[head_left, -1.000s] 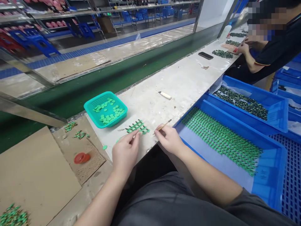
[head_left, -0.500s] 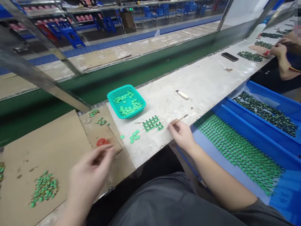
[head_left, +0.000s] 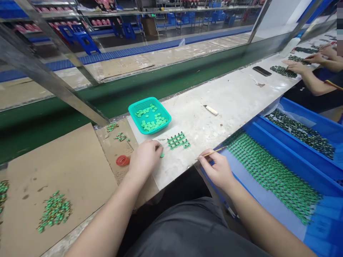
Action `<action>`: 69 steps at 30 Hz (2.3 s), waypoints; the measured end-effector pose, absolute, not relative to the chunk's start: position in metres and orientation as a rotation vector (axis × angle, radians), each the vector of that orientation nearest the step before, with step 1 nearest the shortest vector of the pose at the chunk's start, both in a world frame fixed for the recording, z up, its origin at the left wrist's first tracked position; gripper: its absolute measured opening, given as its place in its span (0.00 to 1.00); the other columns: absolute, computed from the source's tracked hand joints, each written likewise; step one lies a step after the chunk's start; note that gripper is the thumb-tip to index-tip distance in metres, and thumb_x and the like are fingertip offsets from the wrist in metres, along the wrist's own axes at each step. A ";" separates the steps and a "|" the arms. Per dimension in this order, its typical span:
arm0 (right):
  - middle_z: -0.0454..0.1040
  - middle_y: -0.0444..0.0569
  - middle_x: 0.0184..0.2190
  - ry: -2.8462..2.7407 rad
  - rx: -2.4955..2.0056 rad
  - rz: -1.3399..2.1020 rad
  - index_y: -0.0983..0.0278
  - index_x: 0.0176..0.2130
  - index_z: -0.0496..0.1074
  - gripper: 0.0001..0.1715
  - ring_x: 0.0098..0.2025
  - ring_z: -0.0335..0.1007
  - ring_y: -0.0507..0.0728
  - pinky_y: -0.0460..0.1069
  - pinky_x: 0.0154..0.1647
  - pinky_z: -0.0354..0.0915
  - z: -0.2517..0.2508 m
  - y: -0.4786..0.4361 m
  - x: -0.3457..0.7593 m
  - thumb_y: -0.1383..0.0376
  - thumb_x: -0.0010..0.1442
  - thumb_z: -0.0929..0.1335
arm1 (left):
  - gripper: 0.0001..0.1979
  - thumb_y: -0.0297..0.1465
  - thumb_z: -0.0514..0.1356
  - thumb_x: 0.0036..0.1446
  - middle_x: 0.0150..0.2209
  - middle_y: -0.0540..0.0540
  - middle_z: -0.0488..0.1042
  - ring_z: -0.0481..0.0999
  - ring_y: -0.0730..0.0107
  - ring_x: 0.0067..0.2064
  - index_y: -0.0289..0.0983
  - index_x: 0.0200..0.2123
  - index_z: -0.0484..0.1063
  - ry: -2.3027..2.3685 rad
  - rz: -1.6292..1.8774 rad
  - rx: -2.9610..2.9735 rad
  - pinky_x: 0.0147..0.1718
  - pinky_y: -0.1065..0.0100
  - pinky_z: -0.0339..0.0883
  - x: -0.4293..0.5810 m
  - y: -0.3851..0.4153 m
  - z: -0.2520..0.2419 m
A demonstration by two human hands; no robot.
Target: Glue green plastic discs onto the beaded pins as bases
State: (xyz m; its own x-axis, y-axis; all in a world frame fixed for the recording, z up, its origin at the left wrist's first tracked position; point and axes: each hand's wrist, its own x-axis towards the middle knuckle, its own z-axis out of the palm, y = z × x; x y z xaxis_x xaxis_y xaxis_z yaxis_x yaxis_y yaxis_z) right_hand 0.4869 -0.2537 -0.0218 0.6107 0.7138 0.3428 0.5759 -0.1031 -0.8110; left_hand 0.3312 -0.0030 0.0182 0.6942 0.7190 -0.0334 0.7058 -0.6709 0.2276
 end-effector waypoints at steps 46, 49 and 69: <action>0.86 0.48 0.36 -1.134 -1.724 0.260 0.58 0.40 0.80 0.09 0.33 0.83 0.57 0.51 0.38 0.78 -0.026 -0.245 0.484 0.64 0.76 0.71 | 0.10 0.39 0.62 0.66 0.47 0.48 0.89 0.87 0.56 0.48 0.48 0.40 0.85 1.005 -0.024 2.675 0.39 0.61 0.72 0.291 -0.022 0.030; 0.86 0.48 0.35 -1.146 -1.720 0.273 0.58 0.39 0.80 0.09 0.32 0.82 0.57 0.51 0.36 0.78 -0.024 -0.243 0.482 0.64 0.75 0.71 | 0.15 0.43 0.60 0.70 0.48 0.44 0.88 0.86 0.52 0.49 0.46 0.43 0.86 1.122 0.047 2.649 0.42 0.58 0.73 0.305 -0.018 0.028; 0.85 0.48 0.34 -1.143 -1.708 0.310 0.59 0.40 0.80 0.09 0.32 0.81 0.56 0.50 0.37 0.76 -0.024 -0.247 0.478 0.65 0.75 0.71 | 0.17 0.39 0.57 0.71 0.48 0.43 0.88 0.84 0.53 0.43 0.44 0.46 0.86 1.143 -0.009 2.739 0.43 0.57 0.73 0.271 0.021 0.067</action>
